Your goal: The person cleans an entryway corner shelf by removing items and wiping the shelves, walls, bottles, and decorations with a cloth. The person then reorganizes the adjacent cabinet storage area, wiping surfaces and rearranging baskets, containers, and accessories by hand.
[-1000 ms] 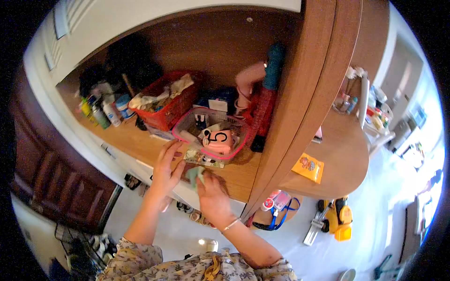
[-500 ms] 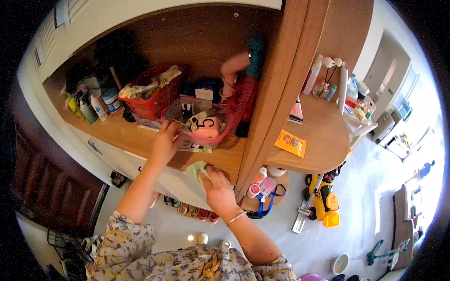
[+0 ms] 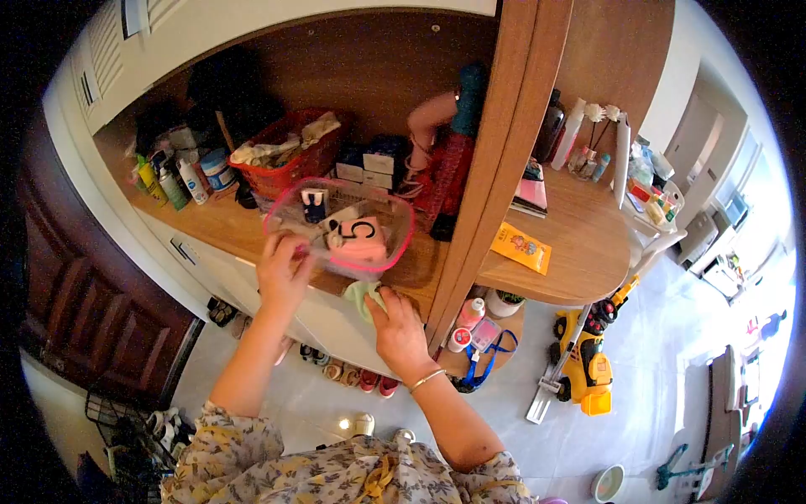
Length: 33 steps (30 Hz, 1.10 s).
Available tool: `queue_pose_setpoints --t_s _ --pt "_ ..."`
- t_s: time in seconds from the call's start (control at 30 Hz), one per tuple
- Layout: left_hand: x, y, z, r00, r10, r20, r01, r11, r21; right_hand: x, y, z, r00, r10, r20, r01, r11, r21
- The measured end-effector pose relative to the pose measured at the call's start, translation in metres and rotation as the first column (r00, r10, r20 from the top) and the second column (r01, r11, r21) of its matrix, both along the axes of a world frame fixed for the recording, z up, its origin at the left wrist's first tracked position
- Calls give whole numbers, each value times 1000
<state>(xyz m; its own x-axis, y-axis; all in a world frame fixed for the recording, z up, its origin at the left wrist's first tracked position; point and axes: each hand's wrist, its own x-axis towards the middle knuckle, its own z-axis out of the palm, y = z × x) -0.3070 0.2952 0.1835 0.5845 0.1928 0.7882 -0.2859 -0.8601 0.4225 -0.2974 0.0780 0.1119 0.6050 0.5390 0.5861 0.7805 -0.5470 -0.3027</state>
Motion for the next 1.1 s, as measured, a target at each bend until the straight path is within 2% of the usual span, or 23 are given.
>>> queue_pose_setpoints --t_s 0.17,0.23,0.27,0.43,0.5,0.57,0.63,0.67,0.83,0.9,0.97,1.0,1.03,1.1 --pt "-84 2 35 999 -29 21 30 999 -34 4 -2 -9 1000 -27 -13 27 999 -41" --pt "-106 3 46 999 -43 26 43 999 1 1 -1 -11 1000 -16 -17 17 999 31" --pt "-114 5 46 999 -32 34 31 999 36 1 -1 -10 998 -41 -54 39 999 -35" --pt "-154 17 32 1000 12 -10 -11 995 104 -7 0 -2 997 -28 -72 29 1000 5" --pt "-166 18 25 996 67 -63 -67 998 1 -7 -1 0 1000 -17 -24 18 1000 23" --pt "-177 22 21 992 110 -61 -112 993 -27 -4 -6 8 999 37 -35 -36 999 25" --pt "-184 35 13 977 201 -69 -204 978 -32 5 -8 19 963 62 -262 3 971 240" --pt "-185 46 9 970 234 -64 -237 971 -41 12 -6 18 935 24 -354 81 957 277" --pt "-170 112 1 923 383 17 -380 919 -106 21 6 19 985 -54 -162 99 953 287" --pt "-156 146 -3 917 397 46 -388 912 -134 19 16 20 985 -54 -163 109 930 351" --pt "-137 181 -8 899 430 80 -416 898 -142 24 17 20 958 -89 -274 193 904 381" --pt "-127 195 -7 889 449 86 -443 892 -86 30 16 26 906 -64 -419 238 894 379" --pt "-115 219 -14 894 442 69 -434 895 -109 35 15 26 904 -93 -417 267 885 381" --pt "-89 261 -24 927 364 89 -345 922 -174 47 22 28 870 -227 -438 308 944 122"
